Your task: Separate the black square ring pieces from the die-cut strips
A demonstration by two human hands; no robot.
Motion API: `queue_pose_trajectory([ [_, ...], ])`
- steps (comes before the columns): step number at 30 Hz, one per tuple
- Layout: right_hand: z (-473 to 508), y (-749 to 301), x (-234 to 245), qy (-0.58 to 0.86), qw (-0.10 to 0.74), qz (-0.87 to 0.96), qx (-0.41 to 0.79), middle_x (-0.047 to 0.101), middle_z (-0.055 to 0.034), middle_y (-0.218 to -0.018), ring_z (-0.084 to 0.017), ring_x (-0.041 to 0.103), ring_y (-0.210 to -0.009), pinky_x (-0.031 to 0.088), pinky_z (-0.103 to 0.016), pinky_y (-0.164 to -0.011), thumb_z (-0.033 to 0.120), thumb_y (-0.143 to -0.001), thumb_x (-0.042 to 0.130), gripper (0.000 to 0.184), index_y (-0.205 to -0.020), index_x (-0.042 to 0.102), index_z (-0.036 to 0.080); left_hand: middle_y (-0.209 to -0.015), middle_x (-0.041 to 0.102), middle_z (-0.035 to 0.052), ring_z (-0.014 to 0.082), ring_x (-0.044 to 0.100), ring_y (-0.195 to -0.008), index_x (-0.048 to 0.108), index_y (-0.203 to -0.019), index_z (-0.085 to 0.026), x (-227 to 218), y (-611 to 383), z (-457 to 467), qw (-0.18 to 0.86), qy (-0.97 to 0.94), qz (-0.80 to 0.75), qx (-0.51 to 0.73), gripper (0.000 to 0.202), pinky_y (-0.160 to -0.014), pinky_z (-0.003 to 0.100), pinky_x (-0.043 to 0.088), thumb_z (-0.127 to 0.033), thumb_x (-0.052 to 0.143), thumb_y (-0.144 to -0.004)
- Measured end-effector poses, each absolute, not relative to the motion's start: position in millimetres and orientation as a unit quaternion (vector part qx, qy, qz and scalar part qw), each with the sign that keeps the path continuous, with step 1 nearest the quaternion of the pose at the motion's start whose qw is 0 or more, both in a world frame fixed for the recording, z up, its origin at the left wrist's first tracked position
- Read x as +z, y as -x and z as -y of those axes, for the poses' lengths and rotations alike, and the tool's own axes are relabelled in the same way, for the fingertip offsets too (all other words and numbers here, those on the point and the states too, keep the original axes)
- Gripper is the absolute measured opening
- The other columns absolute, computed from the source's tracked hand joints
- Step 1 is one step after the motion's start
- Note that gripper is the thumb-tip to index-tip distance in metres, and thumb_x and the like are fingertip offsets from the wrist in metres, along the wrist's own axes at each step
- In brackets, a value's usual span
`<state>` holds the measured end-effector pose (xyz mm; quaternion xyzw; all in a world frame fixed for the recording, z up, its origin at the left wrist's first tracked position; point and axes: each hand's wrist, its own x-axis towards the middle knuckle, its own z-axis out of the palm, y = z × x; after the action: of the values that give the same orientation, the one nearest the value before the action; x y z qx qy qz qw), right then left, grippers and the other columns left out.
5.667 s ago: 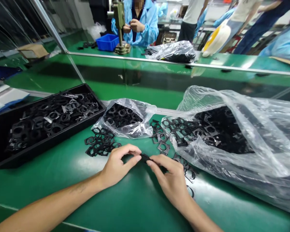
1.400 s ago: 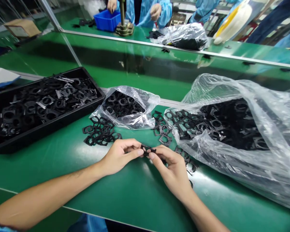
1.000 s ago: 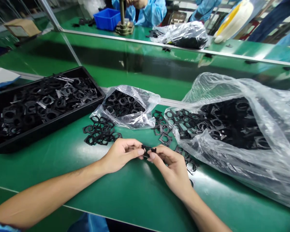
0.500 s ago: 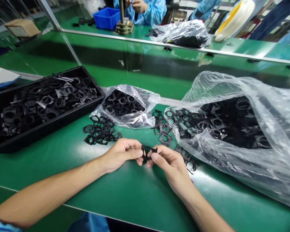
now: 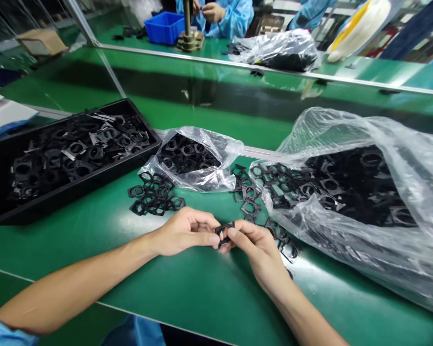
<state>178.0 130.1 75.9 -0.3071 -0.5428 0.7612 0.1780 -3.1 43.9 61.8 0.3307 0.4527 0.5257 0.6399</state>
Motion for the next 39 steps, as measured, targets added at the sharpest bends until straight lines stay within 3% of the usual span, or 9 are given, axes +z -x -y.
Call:
queue_pose_trajectory([
  [7,-131.0,-178.4,79.5,0.325,0.208,0.569,0.726,0.074,-0.0025,-0.065,-0.014,0.066,-0.061,0.052,-0.024,-0.064,0.046,-0.085,0.077,0.031,-0.073,0.073,0.018,-0.07,0.078,0.0027,0.0115,0.07,-0.063,0.081,-0.08,-0.015,53.4,-5.3,-43.9,0.595,-0.268,-0.467,0.597,0.022,-0.065,0.019,0.053,-0.034,0.09,-0.073],
  [14,-132.4,-178.8,76.5,0.331,0.21,0.569,0.723,0.073,-0.0025,-0.064,-0.014,0.065,-0.06,0.053,-0.024,-0.063,0.046,-0.084,0.078,0.031,-0.072,0.073,0.018,-0.08,0.078,0.0032,0.0117,0.07,-0.068,0.081,-0.084,-0.017,55.8,-4.3,-45.3,0.625,-0.256,-0.448,0.586,0.024,-0.07,0.021,0.054,-0.036,0.09,-0.073],
  [23,-131.2,-176.3,80.2,0.323,0.186,0.576,0.727,0.075,-0.0039,-0.064,-0.014,0.066,-0.058,0.054,-0.024,-0.062,0.046,-0.084,0.077,0.032,-0.067,0.076,0.018,-0.078,0.072,0.0018,0.0103,0.062,-0.073,0.079,-0.08,-0.015,56.2,-2.1,-44.0,0.627,-0.317,-0.434,0.564,0.027,-0.069,0.019,0.047,-0.04,0.087,-0.076],
  [34,-131.9,-179.7,74.4,0.356,0.223,0.669,0.613,0.072,-0.0041,-0.063,-0.014,0.061,-0.056,0.046,-0.024,-0.055,0.037,-0.089,0.07,0.029,-0.069,0.07,0.017,-0.077,0.079,0.0033,0.0156,0.074,-0.071,0.078,-0.086,-0.016,56.5,-9.3,-45.7,0.565,-0.268,-0.499,0.6,0.027,-0.072,0.025,0.059,-0.038,0.088,-0.074],
  [39,-129.4,-178.4,76.5,0.341,0.231,0.697,0.586,0.069,-0.0031,-0.064,-0.015,0.06,-0.06,0.046,-0.023,-0.058,0.033,-0.091,0.066,0.028,-0.069,0.067,0.017,-0.073,0.078,0.0034,0.0158,0.074,-0.064,0.076,-0.083,-0.014,60.0,-9.2,-44.2,0.548,-0.285,-0.523,0.587,0.023,-0.066,0.024,0.059,-0.034,0.086,-0.075],
])
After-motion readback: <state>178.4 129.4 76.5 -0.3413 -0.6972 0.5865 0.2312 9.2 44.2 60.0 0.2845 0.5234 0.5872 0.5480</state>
